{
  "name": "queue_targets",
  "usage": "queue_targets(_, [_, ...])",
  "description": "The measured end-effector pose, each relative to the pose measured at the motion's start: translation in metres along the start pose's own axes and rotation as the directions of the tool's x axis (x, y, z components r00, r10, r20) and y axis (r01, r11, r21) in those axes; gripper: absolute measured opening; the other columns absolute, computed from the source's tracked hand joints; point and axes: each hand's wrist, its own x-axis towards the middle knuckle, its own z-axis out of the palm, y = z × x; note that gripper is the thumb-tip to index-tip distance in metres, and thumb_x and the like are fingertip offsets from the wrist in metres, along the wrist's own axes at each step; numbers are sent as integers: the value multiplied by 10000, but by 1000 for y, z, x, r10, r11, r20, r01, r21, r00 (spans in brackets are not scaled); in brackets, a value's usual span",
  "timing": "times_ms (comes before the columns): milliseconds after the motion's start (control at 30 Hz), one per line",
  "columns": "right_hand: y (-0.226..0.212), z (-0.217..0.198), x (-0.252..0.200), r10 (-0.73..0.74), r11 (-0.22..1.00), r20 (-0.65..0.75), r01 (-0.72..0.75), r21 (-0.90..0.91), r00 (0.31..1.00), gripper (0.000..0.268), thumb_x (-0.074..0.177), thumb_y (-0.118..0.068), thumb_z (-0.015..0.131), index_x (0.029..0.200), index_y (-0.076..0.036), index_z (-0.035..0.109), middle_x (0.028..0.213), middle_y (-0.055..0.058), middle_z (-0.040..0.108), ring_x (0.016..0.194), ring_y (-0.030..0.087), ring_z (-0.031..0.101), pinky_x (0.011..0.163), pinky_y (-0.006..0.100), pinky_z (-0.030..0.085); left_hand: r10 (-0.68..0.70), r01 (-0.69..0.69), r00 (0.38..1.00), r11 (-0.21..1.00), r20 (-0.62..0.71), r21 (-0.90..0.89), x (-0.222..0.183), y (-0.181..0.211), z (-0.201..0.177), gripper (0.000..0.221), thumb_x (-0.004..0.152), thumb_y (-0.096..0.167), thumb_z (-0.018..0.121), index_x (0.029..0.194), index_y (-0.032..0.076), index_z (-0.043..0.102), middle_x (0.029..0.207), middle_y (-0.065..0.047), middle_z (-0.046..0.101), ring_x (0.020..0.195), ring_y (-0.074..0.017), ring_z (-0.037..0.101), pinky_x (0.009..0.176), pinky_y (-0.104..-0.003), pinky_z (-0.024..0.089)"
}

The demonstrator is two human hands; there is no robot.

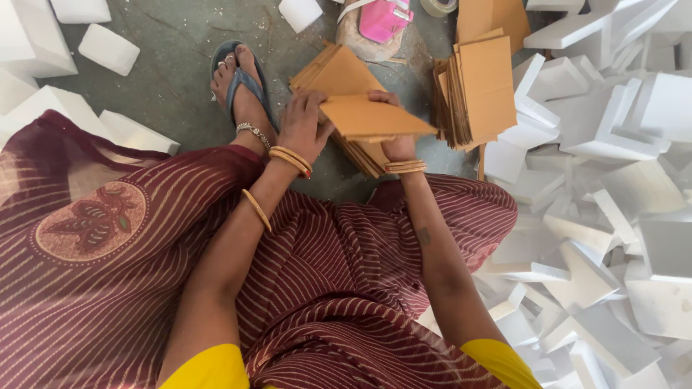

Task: The person organizes cardboard sheets by hand and then wraps a white foam block with the cardboard, securing it with tape using a dispenser.

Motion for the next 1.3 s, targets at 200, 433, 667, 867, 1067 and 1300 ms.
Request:
queue_targets(200, [-9,-27,-5,217,969,154,-232,88,964,265,1074,-76,646,1325,2,605,1192,88,710,1082,217,672,981,329,539,-287,295,950,694,123,-657,-1,-15,18,278,1022,157,752,1116,-11,553,933,-136,549,829,-256,519,814,-395,449])
queue_targets(433, [46,-62,4,386,922,266,-375,-92,883,539,945,-83,662,1456,-27,500,1394,143,602,1304,261,546,1056,363,462,-439,713,700,479,563,-512,-80,-24,116,404,934,224,711,1246,6,576,985,-104,748,866,-153,723,781,-307,570])
queue_targets(667, [74,-56,15,515,805,171,-405,-433,840,822,859,-407,829,1499,-27,479,1450,229,546,1361,354,509,1126,416,395,-579,857,508,413,637,-309,-106,-38,143,899,863,455,776,1485,-50,366,1092,-193,746,1043,-258,708,925,-359,545])
queue_targets(867, [51,-35,38,613,787,287,-535,-307,737,963,717,-457,880,1477,-18,483,1342,175,652,1223,269,631,1053,380,466,-520,837,543,266,659,-479,-84,-34,144,1094,794,498,816,1531,-35,208,1404,-236,552,1306,-324,573,1073,-396,469])
queue_targets(1067, [29,-23,39,667,732,439,-638,-239,602,811,683,-396,883,1334,16,630,1203,139,752,1066,236,720,954,361,550,-620,809,551,234,558,-539,-84,-35,130,1161,675,485,949,1444,-110,314,1387,-296,591,1311,-342,592,1129,-428,454])
queue_targets(1300, [19,-40,21,261,877,295,-354,324,919,955,661,-222,1013,1372,-8,412,1217,108,658,1156,209,661,1050,376,556,-422,386,904,728,74,-566,-30,4,58,1093,622,298,1001,1449,-27,365,1364,-229,544,1290,-365,554,1103,-439,450])
